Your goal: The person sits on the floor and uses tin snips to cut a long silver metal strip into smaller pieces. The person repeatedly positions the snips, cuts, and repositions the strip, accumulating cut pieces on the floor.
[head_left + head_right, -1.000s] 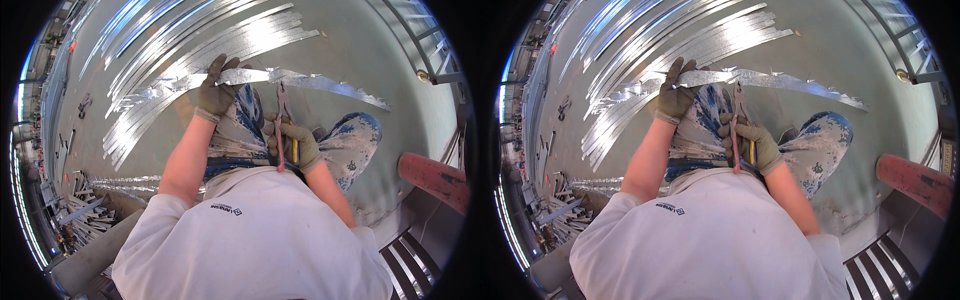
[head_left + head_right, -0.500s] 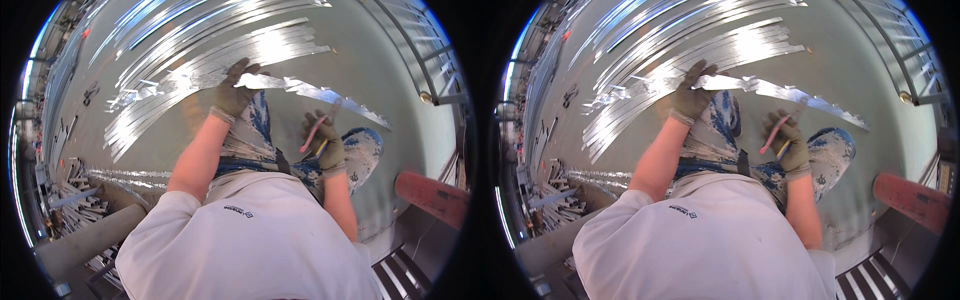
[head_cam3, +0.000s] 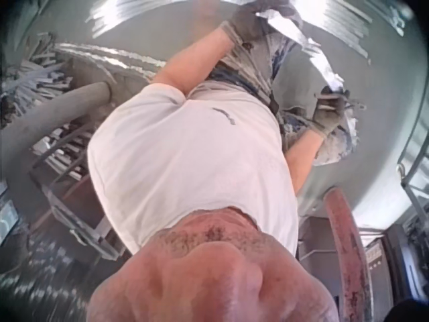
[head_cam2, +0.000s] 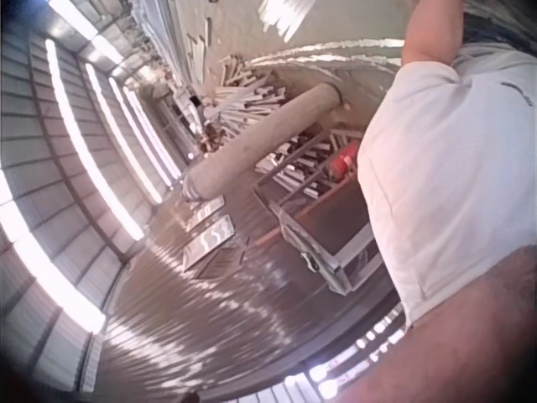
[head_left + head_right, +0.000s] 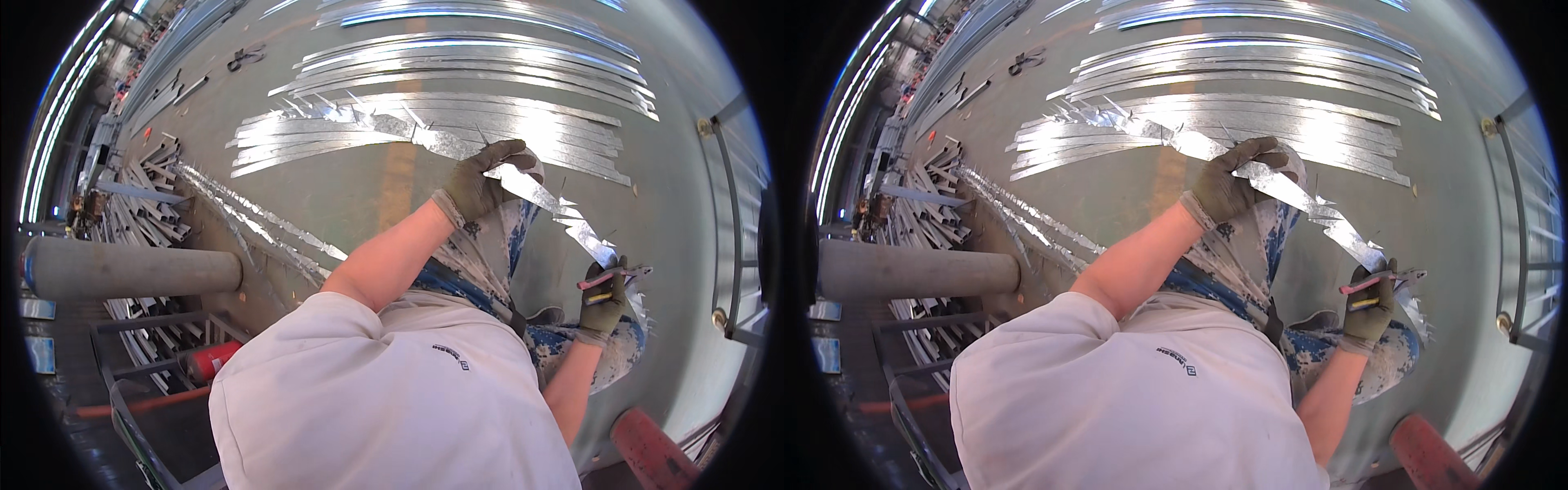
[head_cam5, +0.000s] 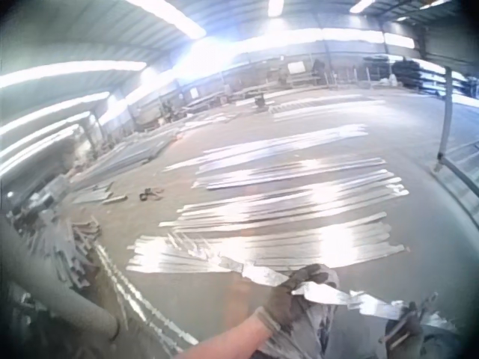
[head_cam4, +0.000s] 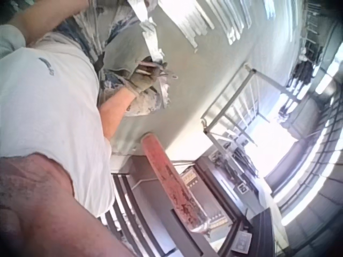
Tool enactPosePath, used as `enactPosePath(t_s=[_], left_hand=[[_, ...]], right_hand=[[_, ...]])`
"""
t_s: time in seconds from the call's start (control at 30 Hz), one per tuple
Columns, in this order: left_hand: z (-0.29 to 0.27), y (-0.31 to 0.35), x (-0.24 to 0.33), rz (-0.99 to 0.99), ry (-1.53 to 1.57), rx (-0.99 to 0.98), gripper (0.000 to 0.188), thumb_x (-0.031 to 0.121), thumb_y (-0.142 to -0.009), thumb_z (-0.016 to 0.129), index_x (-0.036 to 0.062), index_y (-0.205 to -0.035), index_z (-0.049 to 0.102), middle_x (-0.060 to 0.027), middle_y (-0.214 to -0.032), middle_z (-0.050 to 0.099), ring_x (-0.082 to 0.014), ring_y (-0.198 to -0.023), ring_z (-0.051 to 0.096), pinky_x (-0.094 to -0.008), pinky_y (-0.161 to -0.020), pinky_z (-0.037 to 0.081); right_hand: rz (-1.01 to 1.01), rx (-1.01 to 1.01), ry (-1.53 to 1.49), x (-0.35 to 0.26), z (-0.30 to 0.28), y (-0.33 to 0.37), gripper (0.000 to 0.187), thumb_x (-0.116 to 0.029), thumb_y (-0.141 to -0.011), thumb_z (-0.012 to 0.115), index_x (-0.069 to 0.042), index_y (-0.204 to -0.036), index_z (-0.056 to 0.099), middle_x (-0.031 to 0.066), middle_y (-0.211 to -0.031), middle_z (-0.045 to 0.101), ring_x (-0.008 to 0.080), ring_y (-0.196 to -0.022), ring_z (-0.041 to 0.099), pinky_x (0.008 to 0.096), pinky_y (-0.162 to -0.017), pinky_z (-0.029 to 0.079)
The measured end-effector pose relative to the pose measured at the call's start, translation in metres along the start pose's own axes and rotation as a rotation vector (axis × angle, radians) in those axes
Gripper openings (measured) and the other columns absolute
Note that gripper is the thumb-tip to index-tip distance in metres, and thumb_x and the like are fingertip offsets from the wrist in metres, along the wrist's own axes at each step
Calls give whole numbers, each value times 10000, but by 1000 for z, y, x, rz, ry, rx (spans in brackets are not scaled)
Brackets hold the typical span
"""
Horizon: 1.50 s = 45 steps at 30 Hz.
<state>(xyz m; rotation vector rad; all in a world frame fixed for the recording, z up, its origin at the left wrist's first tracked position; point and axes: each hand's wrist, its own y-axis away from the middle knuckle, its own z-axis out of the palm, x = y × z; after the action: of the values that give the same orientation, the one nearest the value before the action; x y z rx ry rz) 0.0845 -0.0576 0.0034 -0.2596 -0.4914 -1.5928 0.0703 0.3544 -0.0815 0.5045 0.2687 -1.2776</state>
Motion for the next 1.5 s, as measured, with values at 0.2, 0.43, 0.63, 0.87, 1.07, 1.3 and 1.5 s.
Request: enactPosePath(t_s=[0.2,0.43,0.63,0.87,1.07,1.3,1.5], left_hand=[[-22,-7,22,16,250,97,583,468,-1123,684,8,-1482,666,-283,-1447,703,-521,-1425,630,-686,-1230,526],[-93,3,36,-10,440,71,734,636,-1043,737,28,-1441,643,-236,-1527,640,-545,-1437,571,-842,-1184,447],[-138,2,15,96,467,-21,818,572,-1056,729,4,-1612,534,-229,-1643,586,-481,-1587,455,-741,-1337,317],[-63,50,18,-56,557,34,797,500,-1100,695,40,-1701,446,-251,-1765,465,-477,-1695,322,-696,-1414,203],[-48,32,-17,-119,35,-528,796,473,-1119,692,62,-1747,428,-232,-1806,412,-438,-1722,274,-621,-1438,173],[-12,-13,-45,-161,35,-159,523,331,-1186,626,69,-1634,561,-197,-1613,653,-400,-1524,599,-630,-1331,425],[6,-31,-55,-134,-107,96,447,339,-1199,608,19,-1511,591,-218,-1455,721,-399,-1385,709,-618,-1238,578]], right_hand=[[53,-40,78,16,25,-3,516,-147,-1142,695,-86,-1641,582,106,-1535,691,263,-1348,689,467,-1206,564],[113,16,164,47,44,-6,535,-121,-1135,700,-96,-1651,562,95,-1518,676,300,-1304,711,475,-1186,586],[121,9,142,52,53,-14,499,-102,-1143,677,-90,-1633,580,61,-1466,696,249,-1309,712,477,-1204,583],[104,68,121,44,97,-25,437,-52,-1126,695,-72,-1557,621,63,-1389,686,254,-1255,716,495,-1153,604],[107,25,126,43,116,-26,431,-41,-1122,689,-57,-1548,625,86,-1469,635,262,-1230,719,511,-1132,635],[134,-11,141,43,130,-23,412,-41,-1129,667,-54,-1539,625,75,-1447,638,287,-1206,725,508,-1119,651],[184,16,217,34,132,-27,415,-101,-1145,655,-74,-1557,616,76,-1449,637,318,-1216,734,536,-1085,655]])
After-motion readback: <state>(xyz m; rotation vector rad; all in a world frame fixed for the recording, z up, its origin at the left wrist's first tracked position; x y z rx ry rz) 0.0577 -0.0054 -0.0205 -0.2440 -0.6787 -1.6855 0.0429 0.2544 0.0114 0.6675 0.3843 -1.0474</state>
